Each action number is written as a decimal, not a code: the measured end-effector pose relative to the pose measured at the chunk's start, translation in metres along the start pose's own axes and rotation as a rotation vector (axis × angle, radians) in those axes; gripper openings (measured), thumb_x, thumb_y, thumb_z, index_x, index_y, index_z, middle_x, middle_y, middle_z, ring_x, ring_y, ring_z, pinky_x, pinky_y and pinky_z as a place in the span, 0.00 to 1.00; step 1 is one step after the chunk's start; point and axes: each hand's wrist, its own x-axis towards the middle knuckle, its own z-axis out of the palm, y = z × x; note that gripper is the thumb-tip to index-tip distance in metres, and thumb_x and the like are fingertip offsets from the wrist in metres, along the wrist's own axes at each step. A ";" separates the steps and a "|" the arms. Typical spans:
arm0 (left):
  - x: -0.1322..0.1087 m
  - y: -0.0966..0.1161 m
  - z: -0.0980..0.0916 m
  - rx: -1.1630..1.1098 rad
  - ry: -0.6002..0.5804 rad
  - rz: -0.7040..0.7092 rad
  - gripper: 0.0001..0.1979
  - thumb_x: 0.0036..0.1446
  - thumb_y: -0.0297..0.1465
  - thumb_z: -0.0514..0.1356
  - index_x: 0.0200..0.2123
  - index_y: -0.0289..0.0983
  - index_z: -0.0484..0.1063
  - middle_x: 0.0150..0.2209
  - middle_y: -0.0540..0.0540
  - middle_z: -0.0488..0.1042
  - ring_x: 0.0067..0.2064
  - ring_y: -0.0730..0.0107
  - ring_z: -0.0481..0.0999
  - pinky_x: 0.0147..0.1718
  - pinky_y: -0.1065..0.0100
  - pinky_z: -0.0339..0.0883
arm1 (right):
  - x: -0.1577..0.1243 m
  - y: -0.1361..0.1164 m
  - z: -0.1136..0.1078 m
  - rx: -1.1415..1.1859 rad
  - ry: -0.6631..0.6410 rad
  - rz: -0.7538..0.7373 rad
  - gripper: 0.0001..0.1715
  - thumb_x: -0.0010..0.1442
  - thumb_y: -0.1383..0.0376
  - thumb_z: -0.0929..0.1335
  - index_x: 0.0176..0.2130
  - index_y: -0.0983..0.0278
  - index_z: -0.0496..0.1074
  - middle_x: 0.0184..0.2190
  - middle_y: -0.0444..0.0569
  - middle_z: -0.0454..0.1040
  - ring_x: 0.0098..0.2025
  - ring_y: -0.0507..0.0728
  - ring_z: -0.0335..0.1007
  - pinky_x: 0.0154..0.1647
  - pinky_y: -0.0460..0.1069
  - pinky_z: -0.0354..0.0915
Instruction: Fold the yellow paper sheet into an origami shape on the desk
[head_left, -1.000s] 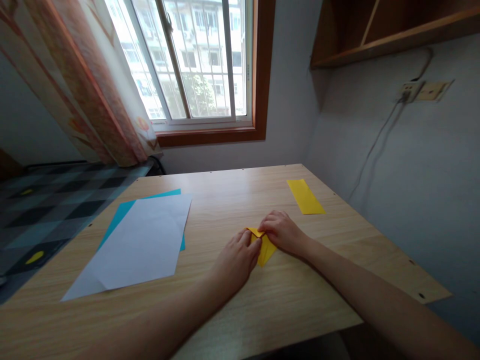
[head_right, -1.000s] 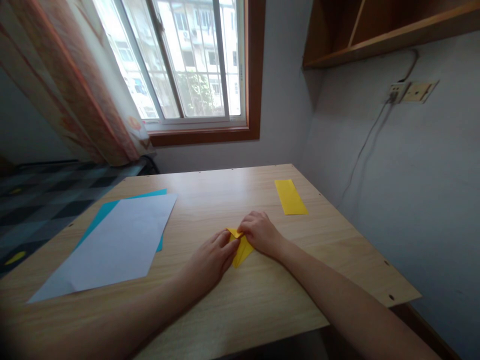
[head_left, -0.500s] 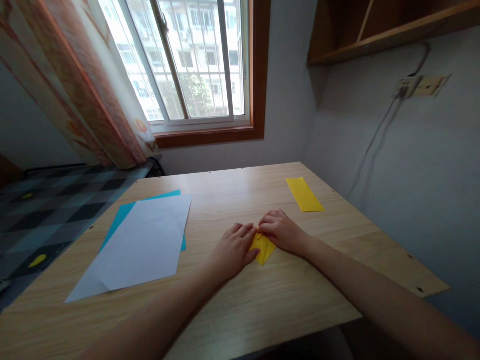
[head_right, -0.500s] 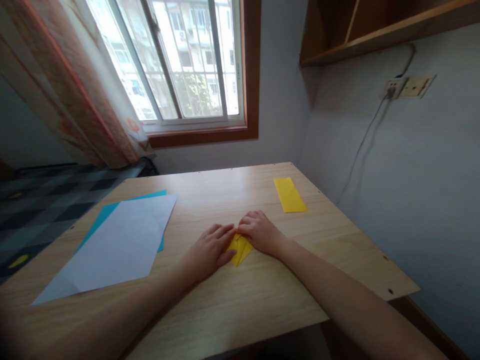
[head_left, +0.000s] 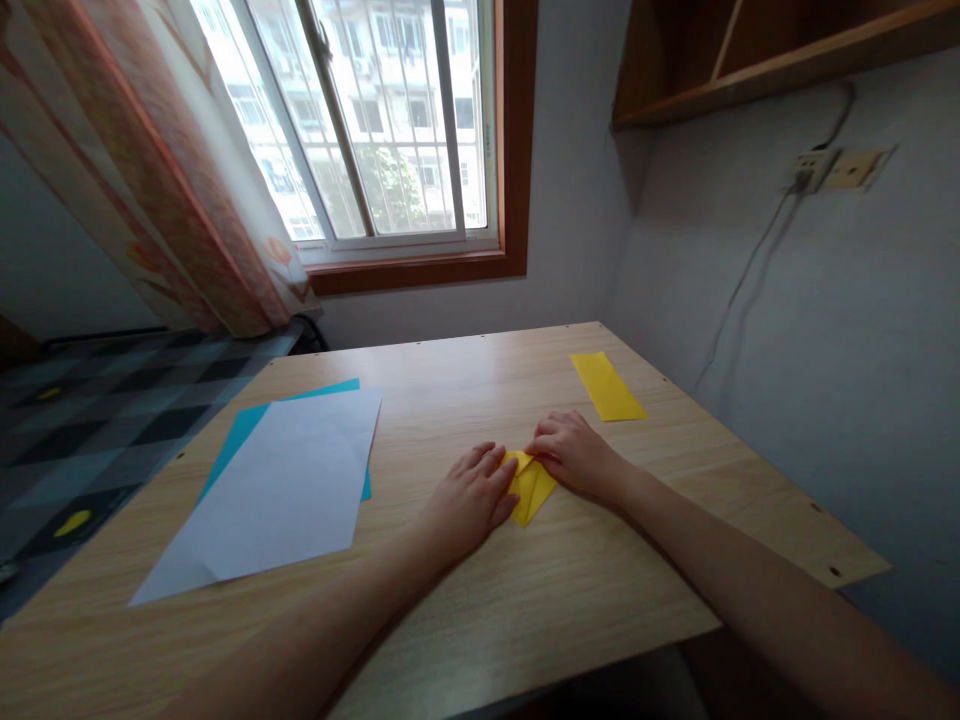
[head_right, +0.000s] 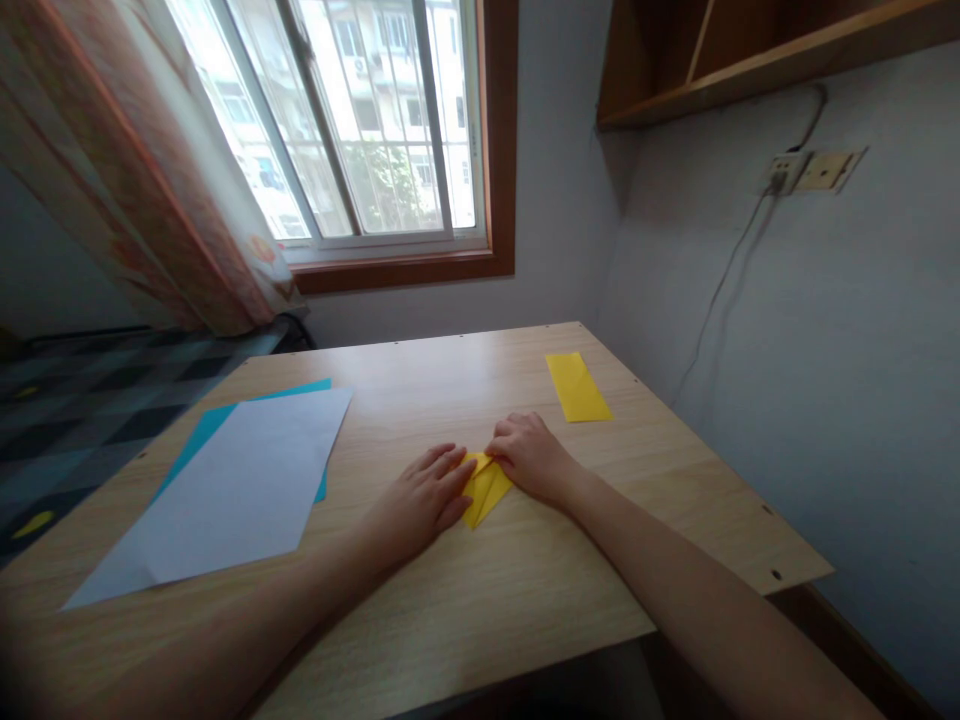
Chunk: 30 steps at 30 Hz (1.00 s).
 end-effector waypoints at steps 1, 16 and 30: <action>0.000 0.000 0.000 0.000 -0.008 0.007 0.21 0.65 0.37 0.52 0.59 0.37 0.64 0.59 0.38 0.68 0.62 0.55 0.62 0.60 0.52 0.57 | 0.000 0.000 0.000 -0.009 -0.004 -0.001 0.10 0.59 0.70 0.67 0.36 0.60 0.79 0.35 0.48 0.75 0.41 0.57 0.65 0.45 0.53 0.53; 0.005 0.007 -0.006 0.078 -0.077 0.023 0.21 0.66 0.36 0.51 0.58 0.32 0.64 0.59 0.35 0.68 0.61 0.55 0.66 0.60 0.54 0.58 | -0.008 -0.022 -0.015 -0.205 -0.133 -0.056 0.11 0.62 0.70 0.64 0.41 0.65 0.75 0.38 0.56 0.74 0.46 0.62 0.64 0.54 0.57 0.52; 0.001 0.008 -0.004 0.140 -0.046 0.016 0.21 0.67 0.36 0.48 0.59 0.37 0.64 0.61 0.40 0.67 0.61 0.56 0.65 0.60 0.52 0.53 | -0.018 -0.047 0.011 -0.412 -0.176 0.075 0.20 0.64 0.71 0.61 0.53 0.72 0.71 0.53 0.63 0.72 0.59 0.66 0.62 0.66 0.66 0.44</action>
